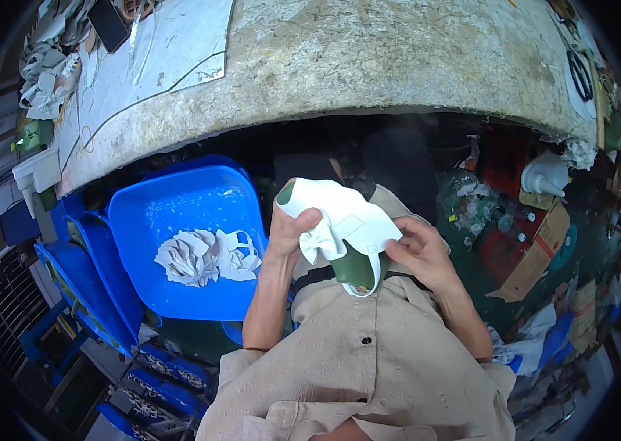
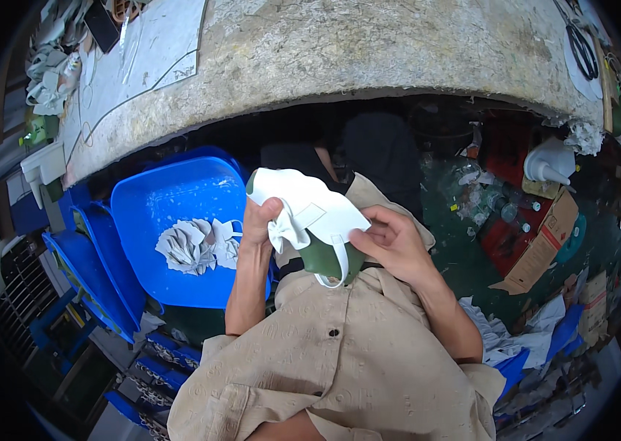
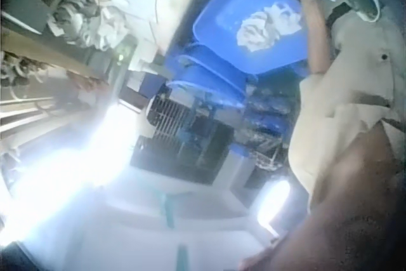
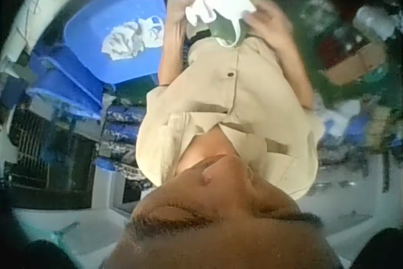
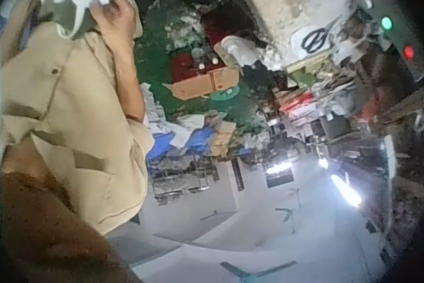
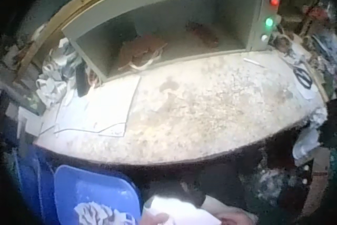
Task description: The person repeatedly assembles white slipper straps onto green slipper soles by hand. They pick up a strap and a sole, align the strap over the sole, and press the edges to secure it. The person handles multiple slipper units one at a time, placing each finished slipper on the workbench.
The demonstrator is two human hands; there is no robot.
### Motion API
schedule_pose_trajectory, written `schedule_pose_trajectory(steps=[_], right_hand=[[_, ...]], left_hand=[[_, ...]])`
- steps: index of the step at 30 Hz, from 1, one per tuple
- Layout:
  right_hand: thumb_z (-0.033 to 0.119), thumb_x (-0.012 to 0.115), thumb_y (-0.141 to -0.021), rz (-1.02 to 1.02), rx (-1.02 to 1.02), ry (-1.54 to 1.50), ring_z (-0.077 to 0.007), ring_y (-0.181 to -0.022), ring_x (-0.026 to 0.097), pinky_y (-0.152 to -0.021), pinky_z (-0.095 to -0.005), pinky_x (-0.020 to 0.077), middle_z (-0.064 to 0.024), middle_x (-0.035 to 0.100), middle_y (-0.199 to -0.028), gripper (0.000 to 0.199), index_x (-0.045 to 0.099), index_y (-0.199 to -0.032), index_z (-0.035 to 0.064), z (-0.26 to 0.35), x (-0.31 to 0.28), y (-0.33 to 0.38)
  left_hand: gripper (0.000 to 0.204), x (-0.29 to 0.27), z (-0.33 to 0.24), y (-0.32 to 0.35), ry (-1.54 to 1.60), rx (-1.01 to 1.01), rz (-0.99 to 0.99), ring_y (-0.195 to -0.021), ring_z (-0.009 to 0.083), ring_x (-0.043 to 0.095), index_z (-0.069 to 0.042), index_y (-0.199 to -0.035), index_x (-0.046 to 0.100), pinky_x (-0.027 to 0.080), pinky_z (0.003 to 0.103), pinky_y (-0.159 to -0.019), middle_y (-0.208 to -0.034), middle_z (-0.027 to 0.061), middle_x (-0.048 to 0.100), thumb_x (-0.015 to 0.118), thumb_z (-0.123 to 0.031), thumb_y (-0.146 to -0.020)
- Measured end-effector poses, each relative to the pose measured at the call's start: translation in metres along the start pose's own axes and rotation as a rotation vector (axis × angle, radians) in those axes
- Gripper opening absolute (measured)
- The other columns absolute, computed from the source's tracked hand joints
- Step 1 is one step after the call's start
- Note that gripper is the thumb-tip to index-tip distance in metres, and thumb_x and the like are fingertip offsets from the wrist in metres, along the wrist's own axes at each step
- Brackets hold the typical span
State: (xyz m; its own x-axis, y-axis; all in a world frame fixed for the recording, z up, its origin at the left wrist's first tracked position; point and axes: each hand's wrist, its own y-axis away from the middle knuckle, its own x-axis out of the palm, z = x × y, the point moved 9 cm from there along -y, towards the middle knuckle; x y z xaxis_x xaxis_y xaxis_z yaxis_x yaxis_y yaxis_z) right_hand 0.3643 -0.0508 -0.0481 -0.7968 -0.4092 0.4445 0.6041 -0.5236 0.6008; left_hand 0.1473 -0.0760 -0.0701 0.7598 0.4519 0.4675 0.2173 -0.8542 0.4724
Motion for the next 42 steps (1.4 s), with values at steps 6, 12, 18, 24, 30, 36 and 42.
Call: schedule_pose_trajectory(steps=[6, 12, 18, 24, 30, 36, 42], right_hand=[[0.010, 0.074, -0.096, -0.100, 0.055, 0.052, -0.0118, -0.088, 0.071, -0.079, -0.0239, 0.0567, -0.0102, 0.074, -0.102, 0.024, 0.070, -0.111, -0.0075, -0.015, -0.020, 0.000], [0.013, 0.075, -0.095, -0.187, -0.020, -0.060, -0.0123, -0.084, 0.071, -0.076, -0.0228, 0.0576, -0.0097, 0.074, -0.098, 0.024, 0.074, -0.107, -0.0073, -0.010, -0.025, 0.003], [0.013, 0.076, -0.094, -0.155, 0.100, 0.050, -0.0118, -0.080, 0.070, -0.071, -0.0241, 0.0564, -0.0091, 0.074, -0.089, 0.022, 0.075, -0.104, -0.0070, -0.019, -0.028, 0.002], [0.009, 0.075, -0.094, -0.121, 0.191, 0.047, -0.0134, -0.079, 0.069, -0.071, -0.0264, 0.0563, -0.0094, 0.073, -0.089, 0.016, 0.073, -0.099, -0.0065, -0.031, -0.028, 0.004], [0.005, 0.076, -0.092, -0.026, 0.216, 0.021, -0.0148, -0.081, 0.069, -0.073, -0.0276, 0.0568, -0.0090, 0.073, -0.089, 0.013, 0.072, -0.097, -0.0065, -0.040, -0.027, 0.003], [0.009, 0.083, -0.085, 0.245, 0.353, 0.123, -0.0141, -0.085, 0.069, -0.075, -0.0262, 0.0563, -0.0086, 0.074, -0.091, 0.026, 0.072, -0.104, -0.0058, -0.054, -0.020, -0.012], [0.010, 0.091, -0.074, 0.725, 0.453, 0.375, -0.0122, -0.086, 0.065, -0.074, -0.0276, 0.0529, -0.0018, 0.067, -0.099, 0.047, 0.064, -0.111, 0.0012, -0.072, 0.007, -0.044]], left_hand=[[0.055, 0.028, -0.002, -0.009, -0.020, -0.002, 0.155, -0.088, 0.0175, 0.068, -0.003, -0.097, 0.058, 0.056, 0.030, -0.074, -0.102, 0.0126, 0.068, 0.094, -0.032, -0.067], [0.055, 0.031, 0.000, -0.017, -0.126, 0.022, 0.207, -0.087, 0.0196, 0.069, -0.005, -0.091, 0.056, 0.056, 0.031, -0.072, -0.099, 0.0139, 0.068, 0.094, -0.036, -0.066], [0.056, 0.041, 0.002, -0.019, -0.178, 0.028, 0.268, -0.082, 0.0188, 0.068, -0.005, -0.089, 0.055, 0.056, 0.030, -0.068, -0.096, 0.0152, 0.067, 0.095, -0.037, -0.065], [0.054, 0.062, -0.002, -0.018, -0.235, 0.082, 0.384, -0.079, 0.0180, 0.066, -0.005, -0.087, 0.057, 0.054, 0.030, -0.066, -0.095, 0.0153, 0.067, 0.096, -0.032, -0.061], [0.058, 0.072, 0.002, -0.011, -0.187, 0.092, 0.511, -0.074, 0.0178, 0.059, -0.009, -0.089, 0.056, 0.048, 0.032, -0.064, -0.088, 0.0102, 0.062, 0.100, -0.034, -0.060], [0.055, 0.091, -0.001, 0.000, -0.100, 0.136, 0.659, -0.075, 0.0204, 0.063, -0.002, -0.089, 0.064, 0.051, 0.032, -0.066, -0.090, 0.0138, 0.066, 0.102, -0.022, -0.055], [0.054, 0.120, -0.014, 0.013, -0.096, 0.206, 0.828, -0.077, 0.0229, 0.067, -0.001, -0.092, 0.070, 0.052, 0.034, -0.067, -0.093, 0.0159, 0.069, 0.101, -0.013, -0.050]])
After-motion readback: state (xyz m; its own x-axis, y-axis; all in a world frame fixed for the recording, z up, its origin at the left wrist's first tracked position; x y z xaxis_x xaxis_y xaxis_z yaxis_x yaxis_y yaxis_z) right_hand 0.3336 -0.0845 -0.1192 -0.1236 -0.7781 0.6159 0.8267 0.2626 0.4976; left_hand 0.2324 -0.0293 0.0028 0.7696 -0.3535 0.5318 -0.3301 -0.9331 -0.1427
